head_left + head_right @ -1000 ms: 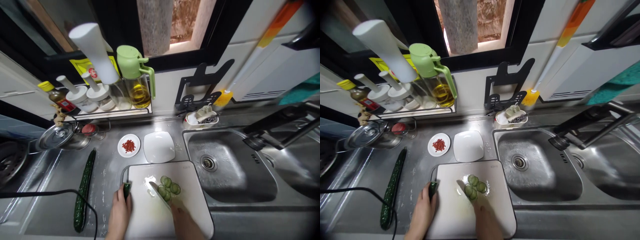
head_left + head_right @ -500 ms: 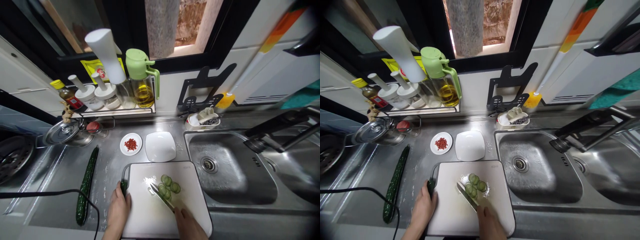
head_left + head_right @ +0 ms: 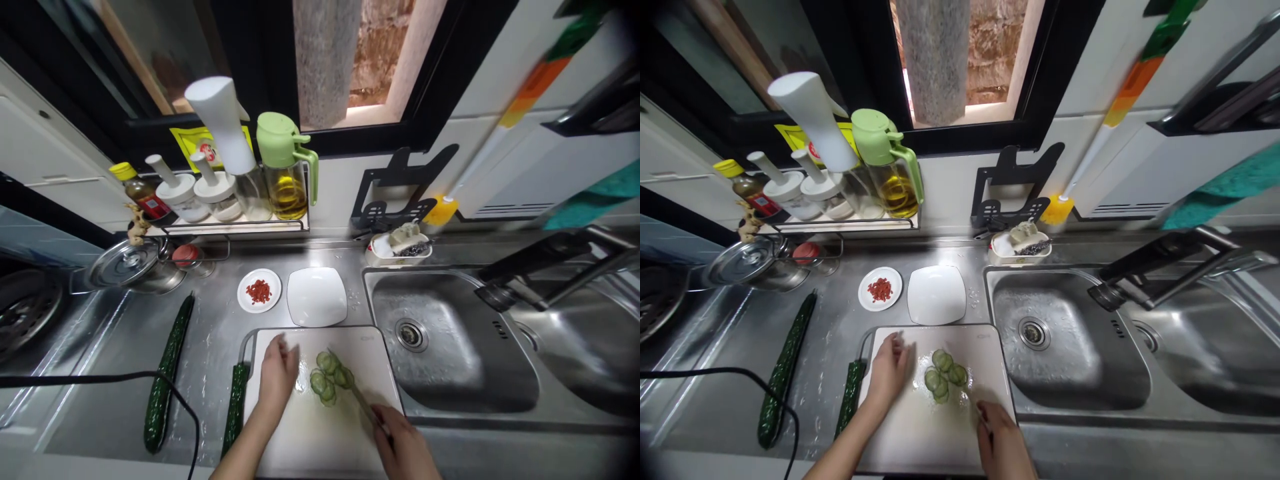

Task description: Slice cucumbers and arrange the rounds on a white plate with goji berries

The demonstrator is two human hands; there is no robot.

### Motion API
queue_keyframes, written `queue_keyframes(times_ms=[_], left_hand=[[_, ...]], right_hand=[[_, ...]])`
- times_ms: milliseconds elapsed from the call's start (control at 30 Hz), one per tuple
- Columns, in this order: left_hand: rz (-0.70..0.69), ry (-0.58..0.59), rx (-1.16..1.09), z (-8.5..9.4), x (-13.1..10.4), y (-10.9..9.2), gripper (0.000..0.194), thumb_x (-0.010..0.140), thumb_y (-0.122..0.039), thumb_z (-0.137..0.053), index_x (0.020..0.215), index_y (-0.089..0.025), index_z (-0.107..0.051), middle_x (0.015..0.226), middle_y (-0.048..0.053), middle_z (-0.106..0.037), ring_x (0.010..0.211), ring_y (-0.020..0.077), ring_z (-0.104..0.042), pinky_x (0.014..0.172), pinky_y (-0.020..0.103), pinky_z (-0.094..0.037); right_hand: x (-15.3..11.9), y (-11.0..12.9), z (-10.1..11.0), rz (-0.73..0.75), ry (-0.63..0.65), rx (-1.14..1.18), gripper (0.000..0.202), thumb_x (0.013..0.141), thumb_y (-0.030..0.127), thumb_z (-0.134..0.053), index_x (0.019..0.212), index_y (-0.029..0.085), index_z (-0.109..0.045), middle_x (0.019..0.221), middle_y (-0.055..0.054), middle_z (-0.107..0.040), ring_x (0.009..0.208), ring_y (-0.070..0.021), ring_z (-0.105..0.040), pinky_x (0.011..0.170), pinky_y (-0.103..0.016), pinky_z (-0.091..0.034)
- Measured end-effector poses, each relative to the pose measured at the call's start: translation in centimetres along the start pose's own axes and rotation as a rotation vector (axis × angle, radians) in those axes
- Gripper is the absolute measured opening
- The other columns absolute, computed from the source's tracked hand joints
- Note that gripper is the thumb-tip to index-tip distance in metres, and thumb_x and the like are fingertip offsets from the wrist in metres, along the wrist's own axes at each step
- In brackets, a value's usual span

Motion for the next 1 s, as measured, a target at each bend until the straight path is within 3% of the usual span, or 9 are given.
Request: queue_keyframes(times_ms=[100, 233, 300, 433, 533, 700, 833, 933, 1000], left_hand=[[0.071, 0.142, 0.006, -2.8, 1.8, -1.0, 0.028, 0.086, -0.036, -0.048, 0.095, -0.013, -0.06, 0.074, 0.005, -0.064, 0.068, 0.0166, -0.06, 0.068, 0.029, -0.046], [-0.041, 0.198, 0.043, -5.0, 1.3, -2.4, 0.023, 0.083, -0.031, -0.051, 0.095, -0.014, -0.062, 0.083, 0.006, -0.064, 0.083, 0.0186, -0.06, 0.08, 0.031, -0.045], [-0.078, 0.18, 0.041, -5.5, 0.5, -2.6, 0.026, 0.083, -0.027, -0.05, 0.101, -0.013, -0.061, 0.093, 0.008, -0.063, 0.092, 0.0203, -0.059, 0.087, 0.033, -0.044], [-0.11, 0.189, 0.032, -6.4, -0.7, -2.6, 0.032, 0.082, -0.022, -0.049, 0.112, -0.013, -0.059, 0.102, 0.01, -0.059, 0.099, 0.0208, -0.056, 0.092, 0.035, -0.043], [-0.142, 0.242, 0.036, -7.1, -1.2, -2.7, 0.034, 0.078, -0.016, -0.052, 0.111, -0.015, -0.059, 0.101, 0.008, -0.056, 0.099, 0.0197, -0.055, 0.088, 0.033, -0.044], [-0.1, 0.281, 0.025, -7.8, -1.0, -2.8, 0.021, 0.071, -0.01, -0.054, 0.089, -0.017, -0.062, 0.09, 0.004, -0.055, 0.084, 0.0156, -0.055, 0.077, 0.027, -0.044], [-0.063, 0.315, -0.023, -8.0, -0.9, -2.7, 0.008, 0.069, -0.01, -0.055, 0.072, -0.018, -0.056, 0.071, -0.002, -0.053, 0.069, 0.0123, -0.051, 0.066, 0.023, -0.039], [0.014, 0.304, -0.148, -7.2, -0.9, -1.6, 0.002, 0.073, -0.019, -0.055, 0.074, -0.019, -0.056, 0.062, -0.005, -0.05, 0.059, 0.0099, -0.047, 0.06, 0.02, -0.036], [0.079, 0.256, -0.248, -6.2, -0.7, -0.4, 0.01, 0.073, -0.028, -0.057, 0.076, -0.018, -0.058, 0.062, -0.005, -0.051, 0.059, 0.0093, -0.047, 0.061, 0.02, -0.037]], right_hand=[[0.8, -0.9, 1.9, 0.013, -0.072, 0.007, 0.029, 0.087, 0.028, -0.036, 0.092, 0.021, -0.064, 0.089, -0.011, -0.067, 0.086, -0.0227, -0.064, 0.079, -0.036, -0.051], [0.9, -2.6, 3.3, -0.011, -0.279, -0.168, 0.037, 0.089, 0.035, -0.035, 0.116, 0.018, -0.055, 0.106, -0.014, -0.058, 0.082, -0.0216, -0.064, 0.071, -0.036, -0.054], [1.0, -3.6, 2.6, -0.063, -0.317, -0.304, 0.041, 0.091, 0.032, -0.033, 0.126, 0.017, -0.047, 0.113, -0.017, -0.052, 0.072, -0.0196, -0.063, 0.062, -0.035, -0.054], [1.3, -4.2, 0.6, -0.114, -0.389, -0.508, 0.046, 0.088, 0.016, -0.032, 0.134, 0.016, -0.035, 0.118, -0.02, -0.048, 0.096, -0.0269, -0.06, 0.07, -0.038, -0.053], [1.4, -4.1, -0.5, -0.137, -0.428, -0.554, 0.048, 0.087, 0.014, -0.036, 0.135, 0.017, -0.032, 0.119, -0.02, -0.047, 0.104, -0.0294, -0.057, 0.073, -0.039, -0.052], [1.1, -4.3, -1.2, -0.172, -0.398, -0.525, 0.046, 0.087, 0.013, -0.033, 0.133, 0.016, -0.039, 0.119, -0.021, -0.047, 0.094, -0.0285, -0.061, 0.069, -0.039, -0.052], [0.4, -4.9, -0.2, -0.163, -0.357, -0.347, 0.045, 0.091, 0.026, -0.033, 0.133, 0.011, -0.041, 0.115, -0.021, -0.048, 0.078, -0.0227, -0.062, 0.065, -0.037, -0.053], [-0.4, -4.3, 0.5, -0.057, -0.303, -0.14, 0.044, 0.091, 0.032, -0.035, 0.129, 0.013, -0.047, 0.101, -0.014, -0.055, 0.083, -0.0207, -0.062, 0.074, -0.035, -0.052], [-0.9, -3.5, -0.4, 0.012, -0.188, -0.041, 0.039, 0.091, 0.031, -0.034, 0.12, 0.018, -0.056, 0.095, -0.011, -0.06, 0.088, -0.0204, -0.062, 0.079, -0.033, -0.051]])
Point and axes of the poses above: each hand's wrist, its own x-axis towards the middle knuckle, its own z-axis out of the back of the hand, y = z × x, the point moved 9 cm from there along x, towards the middle knuckle
